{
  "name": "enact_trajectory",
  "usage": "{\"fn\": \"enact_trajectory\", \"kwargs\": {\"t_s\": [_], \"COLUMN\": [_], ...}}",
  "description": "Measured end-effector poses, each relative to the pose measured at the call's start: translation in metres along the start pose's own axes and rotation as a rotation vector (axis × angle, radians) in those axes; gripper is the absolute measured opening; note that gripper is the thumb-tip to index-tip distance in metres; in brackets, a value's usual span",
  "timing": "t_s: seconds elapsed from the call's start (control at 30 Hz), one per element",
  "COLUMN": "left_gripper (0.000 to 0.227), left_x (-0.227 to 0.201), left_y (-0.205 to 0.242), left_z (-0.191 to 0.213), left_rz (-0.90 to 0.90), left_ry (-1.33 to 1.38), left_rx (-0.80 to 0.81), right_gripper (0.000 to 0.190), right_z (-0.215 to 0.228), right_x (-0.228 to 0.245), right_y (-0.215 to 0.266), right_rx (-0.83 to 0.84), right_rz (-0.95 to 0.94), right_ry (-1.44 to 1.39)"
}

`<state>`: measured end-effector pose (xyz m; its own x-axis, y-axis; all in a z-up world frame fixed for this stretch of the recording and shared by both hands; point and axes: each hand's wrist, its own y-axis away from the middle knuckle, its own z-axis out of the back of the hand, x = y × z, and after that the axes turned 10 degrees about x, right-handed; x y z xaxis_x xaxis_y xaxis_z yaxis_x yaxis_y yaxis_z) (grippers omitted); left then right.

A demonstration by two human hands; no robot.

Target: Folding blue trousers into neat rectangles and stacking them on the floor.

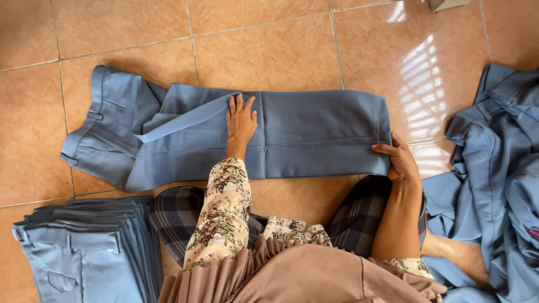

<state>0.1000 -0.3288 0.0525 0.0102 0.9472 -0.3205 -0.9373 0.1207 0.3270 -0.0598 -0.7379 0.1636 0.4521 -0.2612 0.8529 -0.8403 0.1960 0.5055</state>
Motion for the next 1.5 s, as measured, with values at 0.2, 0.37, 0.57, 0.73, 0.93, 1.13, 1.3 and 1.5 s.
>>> {"fn": "enact_trajectory", "kwargs": {"t_s": [0.2, 0.37, 0.57, 0.73, 0.93, 1.13, 1.3, 1.5], "left_gripper": [0.050, 0.062, 0.063, 0.064, 0.064, 0.061, 0.059, 0.055], "left_x": [-0.038, -0.078, -0.145, -0.201, -0.219, -0.224, -0.228, -0.202], "left_y": [0.014, 0.035, 0.026, 0.004, 0.022, 0.092, 0.091, 0.062], "left_z": [-0.029, -0.057, -0.080, -0.098, -0.091, -0.121, -0.137, -0.107], "left_rz": [-0.090, -0.159, -0.297, -0.326, -0.349, -0.340, -0.341, -0.442], "left_ry": [-0.182, -0.140, -0.087, -0.086, -0.012, -0.034, -0.072, 0.164], "left_rx": [-0.266, -0.241, -0.320, -0.206, -0.155, -0.247, -0.247, 0.015], "right_gripper": [0.067, 0.075, 0.050, 0.048, 0.049, 0.068, 0.085, 0.092], "right_z": [0.042, 0.083, 0.034, 0.054, 0.086, 0.132, 0.149, 0.011], "right_x": [-0.037, -0.067, 0.016, 0.026, 0.009, -0.044, -0.056, 0.015], "right_y": [-0.024, -0.020, 0.066, 0.076, 0.069, 0.023, -0.008, 0.029], "right_rx": [0.157, 0.207, 0.474, 0.738, 0.766, 0.481, 0.269, 0.269], "right_rz": [0.068, 0.159, 0.650, 0.578, 0.564, 0.517, 0.465, 0.483], "right_ry": [-0.244, -0.442, -0.687, -1.031, -1.099, -0.986, -0.857, -0.329]}}
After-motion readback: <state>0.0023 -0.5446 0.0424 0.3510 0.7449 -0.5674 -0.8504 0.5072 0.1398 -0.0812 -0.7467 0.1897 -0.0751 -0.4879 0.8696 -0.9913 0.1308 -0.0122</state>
